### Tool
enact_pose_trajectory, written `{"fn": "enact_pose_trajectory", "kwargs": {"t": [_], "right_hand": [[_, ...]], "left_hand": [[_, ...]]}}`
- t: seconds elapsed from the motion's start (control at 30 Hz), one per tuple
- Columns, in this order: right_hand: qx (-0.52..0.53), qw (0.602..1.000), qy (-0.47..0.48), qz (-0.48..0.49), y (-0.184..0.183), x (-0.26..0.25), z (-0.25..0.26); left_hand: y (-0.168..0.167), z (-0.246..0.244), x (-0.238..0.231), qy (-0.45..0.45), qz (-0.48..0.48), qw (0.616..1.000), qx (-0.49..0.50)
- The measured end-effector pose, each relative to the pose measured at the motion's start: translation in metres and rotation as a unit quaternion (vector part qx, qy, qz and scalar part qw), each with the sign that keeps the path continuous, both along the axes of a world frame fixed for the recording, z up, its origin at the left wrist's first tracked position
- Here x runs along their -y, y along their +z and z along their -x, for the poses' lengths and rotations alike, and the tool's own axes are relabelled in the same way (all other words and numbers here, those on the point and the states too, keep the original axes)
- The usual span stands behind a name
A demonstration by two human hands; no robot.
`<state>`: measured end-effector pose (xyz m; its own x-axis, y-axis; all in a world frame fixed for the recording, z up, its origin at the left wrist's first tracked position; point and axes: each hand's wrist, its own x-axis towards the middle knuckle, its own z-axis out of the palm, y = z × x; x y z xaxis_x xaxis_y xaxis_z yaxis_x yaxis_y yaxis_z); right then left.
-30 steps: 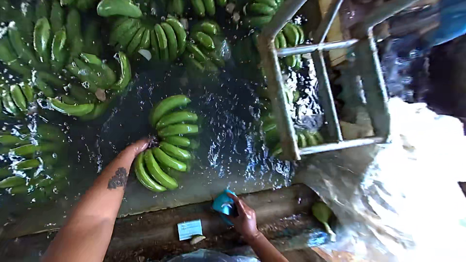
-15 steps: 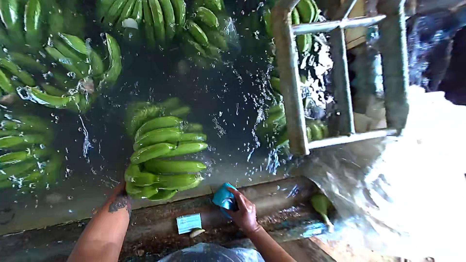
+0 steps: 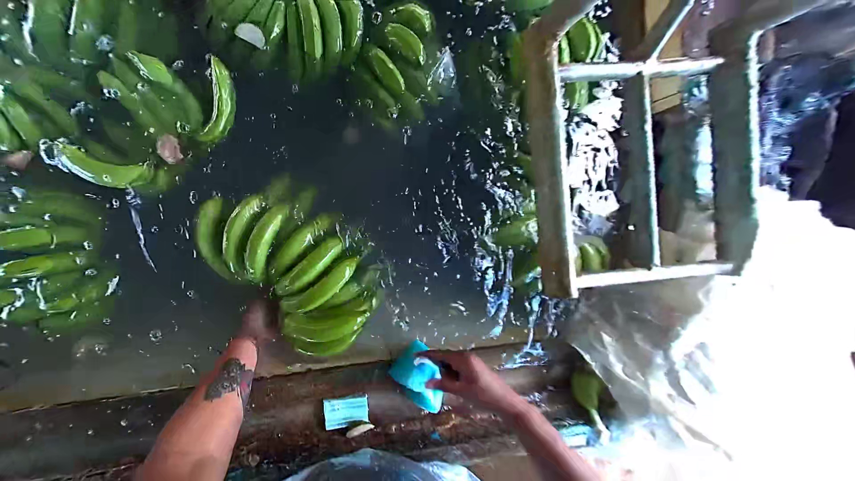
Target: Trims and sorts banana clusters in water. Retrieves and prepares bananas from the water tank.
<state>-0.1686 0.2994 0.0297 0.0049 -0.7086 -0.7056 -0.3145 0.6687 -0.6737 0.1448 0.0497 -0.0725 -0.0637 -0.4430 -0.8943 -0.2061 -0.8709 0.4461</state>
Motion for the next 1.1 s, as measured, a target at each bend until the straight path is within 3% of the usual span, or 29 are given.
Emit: {"fn": "enact_pose_trajectory", "kwargs": {"t": [0.1,0.23,0.33,0.5,0.6,0.67,0.73,0.83,0.9,0.97,1.03,1.1], "right_hand": [[-0.019,0.994,-0.108,-0.009,0.015,0.081,0.001],[-0.009,0.978,-0.197,-0.070,-0.038,0.173,-0.013],[-0.021,0.960,-0.241,-0.139,-0.069,0.208,-0.030],[0.032,0.913,-0.367,-0.175,-0.081,0.205,-0.045],[-0.052,0.942,-0.286,-0.168,-0.079,0.197,-0.048],[-0.162,0.963,-0.181,-0.115,-0.075,0.192,-0.047],[-0.217,0.958,-0.181,-0.036,-0.073,0.184,-0.042],[-0.104,0.963,-0.250,0.012,-0.061,0.170,-0.024],[0.016,0.957,-0.290,0.009,-0.053,0.163,-0.018],[0.095,0.955,-0.281,-0.001,-0.044,0.158,-0.017],[0.135,0.967,-0.214,0.004,-0.037,0.152,-0.022],[0.160,0.976,-0.146,-0.029,-0.033,0.146,-0.033]], "left_hand": [[-0.002,0.006,0.008,0.061,-0.006,0.996,-0.068],[-0.011,0.008,0.018,0.030,-0.039,0.998,-0.031],[0.000,0.013,0.022,-0.018,-0.056,0.998,-0.003],[-0.005,0.018,0.022,-0.027,-0.008,1.000,0.002],[-0.005,0.030,0.025,0.017,-0.003,0.997,0.081],[0.000,0.035,0.030,-0.038,-0.001,0.990,0.134],[-0.002,0.030,0.034,-0.090,0.002,0.984,0.156],[0.004,0.019,0.043,-0.131,-0.007,0.983,0.130],[0.046,0.025,0.059,-0.208,-0.038,0.973,0.095],[0.073,0.032,0.056,-0.180,0.017,0.981,0.066],[0.070,0.031,0.051,-0.117,0.034,0.992,0.036],[0.035,0.022,0.049,-0.080,0.051,0.995,0.020]]}}
